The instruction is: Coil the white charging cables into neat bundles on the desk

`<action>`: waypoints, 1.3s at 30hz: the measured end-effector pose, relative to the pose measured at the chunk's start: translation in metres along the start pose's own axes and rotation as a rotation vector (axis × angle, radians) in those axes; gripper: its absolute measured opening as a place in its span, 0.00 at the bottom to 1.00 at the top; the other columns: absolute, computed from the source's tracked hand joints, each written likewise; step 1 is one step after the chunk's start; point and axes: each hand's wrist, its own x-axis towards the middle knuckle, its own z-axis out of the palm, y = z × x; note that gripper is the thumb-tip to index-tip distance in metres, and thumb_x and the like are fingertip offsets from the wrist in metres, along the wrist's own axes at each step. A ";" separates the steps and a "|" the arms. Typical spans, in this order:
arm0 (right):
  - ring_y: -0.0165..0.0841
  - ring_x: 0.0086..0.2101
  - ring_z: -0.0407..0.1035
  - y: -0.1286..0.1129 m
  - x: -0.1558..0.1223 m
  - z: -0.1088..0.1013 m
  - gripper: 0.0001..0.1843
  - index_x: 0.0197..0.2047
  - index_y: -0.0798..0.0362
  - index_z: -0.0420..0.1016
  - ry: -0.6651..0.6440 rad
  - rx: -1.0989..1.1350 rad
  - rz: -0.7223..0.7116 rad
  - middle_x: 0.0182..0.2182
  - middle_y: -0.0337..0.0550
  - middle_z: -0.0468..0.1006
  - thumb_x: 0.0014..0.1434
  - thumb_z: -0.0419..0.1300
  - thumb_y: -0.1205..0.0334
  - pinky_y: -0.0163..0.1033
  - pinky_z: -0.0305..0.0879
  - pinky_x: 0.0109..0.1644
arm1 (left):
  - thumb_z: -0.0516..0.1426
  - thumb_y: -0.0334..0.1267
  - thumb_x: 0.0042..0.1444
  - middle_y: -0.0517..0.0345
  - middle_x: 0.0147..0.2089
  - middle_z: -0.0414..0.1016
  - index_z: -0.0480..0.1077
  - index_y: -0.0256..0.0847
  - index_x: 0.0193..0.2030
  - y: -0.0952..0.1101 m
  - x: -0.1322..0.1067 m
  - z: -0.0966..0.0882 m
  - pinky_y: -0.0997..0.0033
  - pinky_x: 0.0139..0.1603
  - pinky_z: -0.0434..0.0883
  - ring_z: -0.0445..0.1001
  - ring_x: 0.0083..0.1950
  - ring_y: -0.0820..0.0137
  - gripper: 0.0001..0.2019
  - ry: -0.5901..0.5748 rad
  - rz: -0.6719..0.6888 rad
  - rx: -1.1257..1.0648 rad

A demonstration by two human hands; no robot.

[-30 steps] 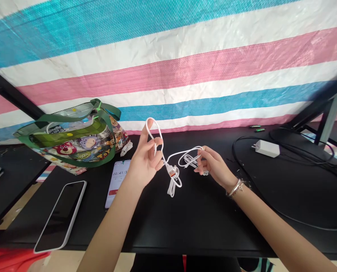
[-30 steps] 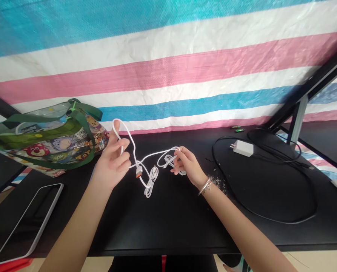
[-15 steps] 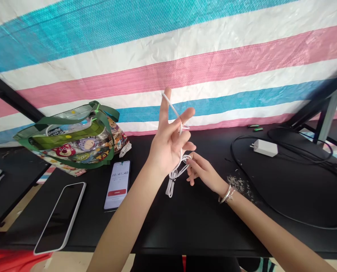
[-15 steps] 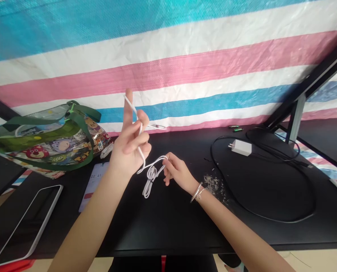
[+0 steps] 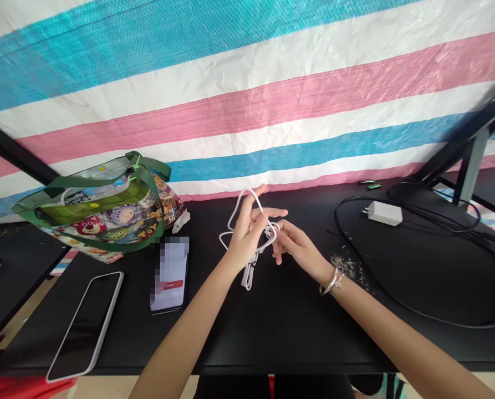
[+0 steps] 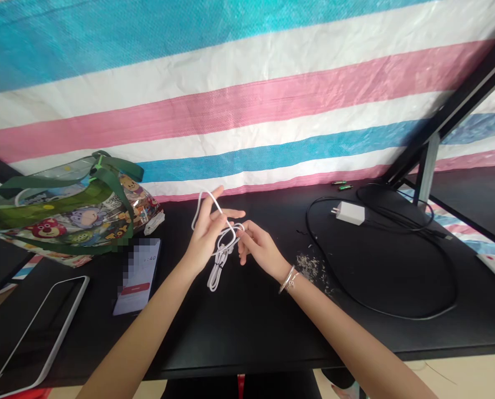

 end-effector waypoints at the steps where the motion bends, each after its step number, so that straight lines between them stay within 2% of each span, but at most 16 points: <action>1: 0.24 0.16 0.65 0.000 0.000 0.000 0.26 0.30 0.51 0.63 -0.002 0.005 -0.010 0.18 0.29 0.67 0.49 0.59 0.35 0.34 0.67 0.25 | 0.50 0.41 0.64 0.52 0.45 0.79 0.55 0.45 0.64 -0.002 -0.002 0.000 0.66 0.47 0.73 0.77 0.46 0.66 0.22 -0.027 0.027 0.060; 6: 0.24 0.19 0.64 -0.003 0.000 0.000 0.26 0.35 0.52 0.69 0.002 0.037 -0.019 0.21 0.30 0.65 0.48 0.62 0.36 0.34 0.65 0.27 | 0.50 0.33 0.63 0.51 0.51 0.77 0.65 0.43 0.56 -0.010 -0.008 -0.002 0.61 0.58 0.66 0.74 0.54 0.64 0.15 -0.061 0.070 0.272; 8: 0.24 0.20 0.64 -0.004 -0.001 0.001 0.25 0.31 0.52 0.68 -0.004 0.051 -0.009 0.22 0.31 0.65 0.49 0.62 0.37 0.34 0.65 0.28 | 0.50 0.32 0.62 0.50 0.53 0.76 0.66 0.43 0.55 -0.014 -0.008 -0.003 0.62 0.57 0.67 0.74 0.54 0.64 0.15 -0.039 0.048 0.277; 11: 0.25 0.22 0.64 -0.004 -0.002 0.001 0.24 0.27 0.51 0.65 -0.021 0.063 0.000 0.22 0.32 0.65 0.51 0.61 0.37 0.35 0.65 0.30 | 0.51 0.32 0.61 0.51 0.51 0.77 0.65 0.42 0.54 -0.019 -0.007 -0.006 0.63 0.54 0.68 0.74 0.53 0.64 0.15 0.009 0.001 0.241; 18: 0.27 0.22 0.62 -0.003 -0.001 0.002 0.25 0.29 0.49 0.61 -0.094 -0.095 -0.069 0.20 0.31 0.64 0.50 0.60 0.36 0.37 0.63 0.31 | 0.54 0.33 0.59 0.53 0.44 0.78 0.67 0.42 0.50 -0.023 -0.004 -0.009 0.67 0.49 0.70 0.76 0.50 0.65 0.12 0.130 -0.117 0.110; 23: 0.28 0.20 0.61 -0.003 0.000 0.001 0.25 0.28 0.49 0.61 -0.006 -0.163 -0.116 0.17 0.31 0.64 0.52 0.56 0.34 0.37 0.61 0.29 | 0.54 0.34 0.59 0.54 0.42 0.79 0.69 0.42 0.48 -0.024 -0.004 -0.014 0.67 0.48 0.71 0.76 0.50 0.64 0.11 0.177 -0.178 0.158; 29: 0.28 0.19 0.59 -0.007 -0.001 -0.002 0.26 0.26 0.49 0.61 0.147 -0.178 -0.152 0.15 0.33 0.67 0.52 0.56 0.33 0.36 0.58 0.26 | 0.50 0.37 0.62 0.52 0.44 0.80 0.72 0.41 0.45 -0.021 -0.010 -0.032 0.66 0.46 0.72 0.77 0.48 0.64 0.10 0.037 -0.191 0.342; 31: 0.28 0.18 0.58 -0.008 0.000 -0.004 0.26 0.26 0.49 0.62 0.178 -0.186 -0.162 0.14 0.33 0.67 0.52 0.56 0.32 0.36 0.56 0.24 | 0.51 0.35 0.61 0.53 0.42 0.80 0.73 0.41 0.42 -0.019 -0.013 -0.037 0.68 0.45 0.73 0.78 0.44 0.65 0.10 -0.001 -0.137 0.395; 33: 0.27 0.17 0.56 -0.009 0.000 -0.005 0.27 0.27 0.49 0.63 0.203 -0.186 -0.175 0.14 0.32 0.66 0.51 0.55 0.32 0.35 0.55 0.22 | 0.50 0.33 0.61 0.55 0.38 0.81 0.74 0.41 0.39 -0.016 -0.017 -0.038 0.70 0.41 0.73 0.79 0.38 0.68 0.11 0.029 -0.041 0.455; 36: 0.27 0.16 0.55 -0.010 0.000 -0.006 0.27 0.27 0.49 0.62 0.227 -0.191 -0.186 0.13 0.32 0.66 0.52 0.55 0.32 0.34 0.53 0.21 | 0.48 0.30 0.60 0.57 0.31 0.80 0.74 0.41 0.35 -0.014 -0.021 -0.035 0.71 0.36 0.73 0.77 0.33 0.70 0.14 0.162 0.180 0.618; 39: 0.26 0.16 0.55 -0.009 0.000 -0.005 0.27 0.27 0.49 0.62 0.202 -0.218 -0.190 0.14 0.32 0.67 0.52 0.55 0.32 0.34 0.53 0.21 | 0.48 0.28 0.60 0.57 0.33 0.80 0.76 0.42 0.36 -0.015 -0.022 -0.032 0.71 0.39 0.72 0.75 0.38 0.68 0.15 0.282 0.397 0.830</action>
